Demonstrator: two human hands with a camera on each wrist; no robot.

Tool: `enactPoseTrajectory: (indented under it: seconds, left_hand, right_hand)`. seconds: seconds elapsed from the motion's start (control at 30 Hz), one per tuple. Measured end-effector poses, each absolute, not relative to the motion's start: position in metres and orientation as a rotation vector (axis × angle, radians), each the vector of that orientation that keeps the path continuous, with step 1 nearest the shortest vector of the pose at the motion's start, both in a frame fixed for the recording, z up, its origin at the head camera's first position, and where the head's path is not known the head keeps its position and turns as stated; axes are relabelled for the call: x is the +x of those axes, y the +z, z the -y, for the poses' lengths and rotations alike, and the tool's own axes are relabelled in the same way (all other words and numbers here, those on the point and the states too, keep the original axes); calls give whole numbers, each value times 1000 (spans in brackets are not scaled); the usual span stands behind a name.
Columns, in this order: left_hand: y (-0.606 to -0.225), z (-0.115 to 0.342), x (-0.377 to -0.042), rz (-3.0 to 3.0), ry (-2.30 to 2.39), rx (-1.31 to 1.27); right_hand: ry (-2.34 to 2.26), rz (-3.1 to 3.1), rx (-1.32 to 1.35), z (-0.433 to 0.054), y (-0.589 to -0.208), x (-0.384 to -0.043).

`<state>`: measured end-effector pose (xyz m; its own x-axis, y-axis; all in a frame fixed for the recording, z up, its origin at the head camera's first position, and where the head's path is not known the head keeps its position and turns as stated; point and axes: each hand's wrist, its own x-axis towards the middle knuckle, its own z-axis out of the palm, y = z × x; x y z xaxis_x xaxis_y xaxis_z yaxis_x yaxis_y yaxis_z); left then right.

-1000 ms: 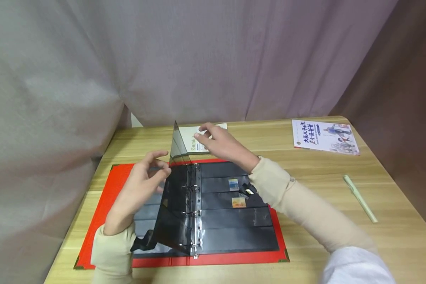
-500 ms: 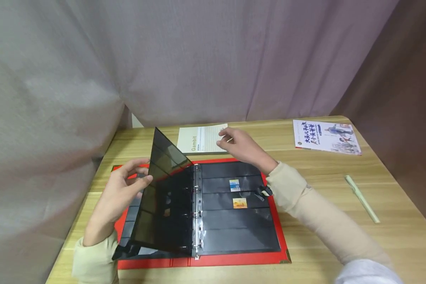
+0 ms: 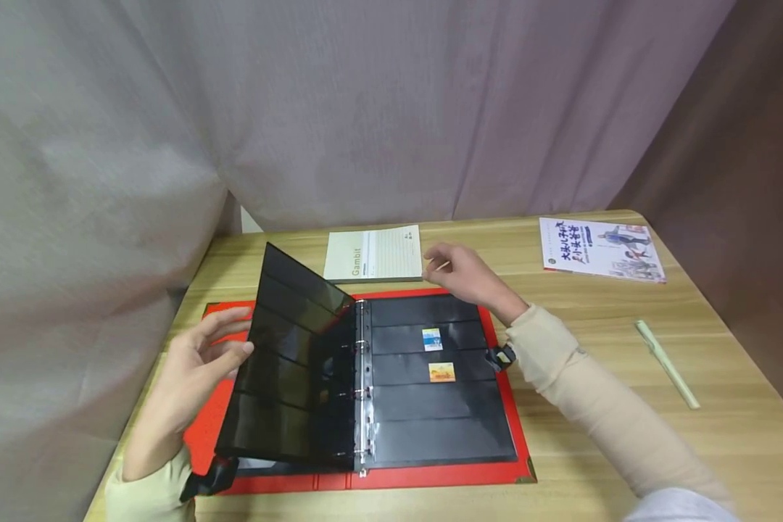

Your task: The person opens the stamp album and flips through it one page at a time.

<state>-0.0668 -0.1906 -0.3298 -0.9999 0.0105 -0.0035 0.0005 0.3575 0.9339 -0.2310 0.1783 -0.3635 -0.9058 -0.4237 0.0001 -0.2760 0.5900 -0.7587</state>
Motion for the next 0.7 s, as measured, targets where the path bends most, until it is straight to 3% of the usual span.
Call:
enactPoseTrajectory:
  seconds: [0.7]
  left_hand:
    - [-352,223,-47,-2608,1692,-15]
  right_hand:
    - [-1043,-2607,-583,-211,-417,-245]
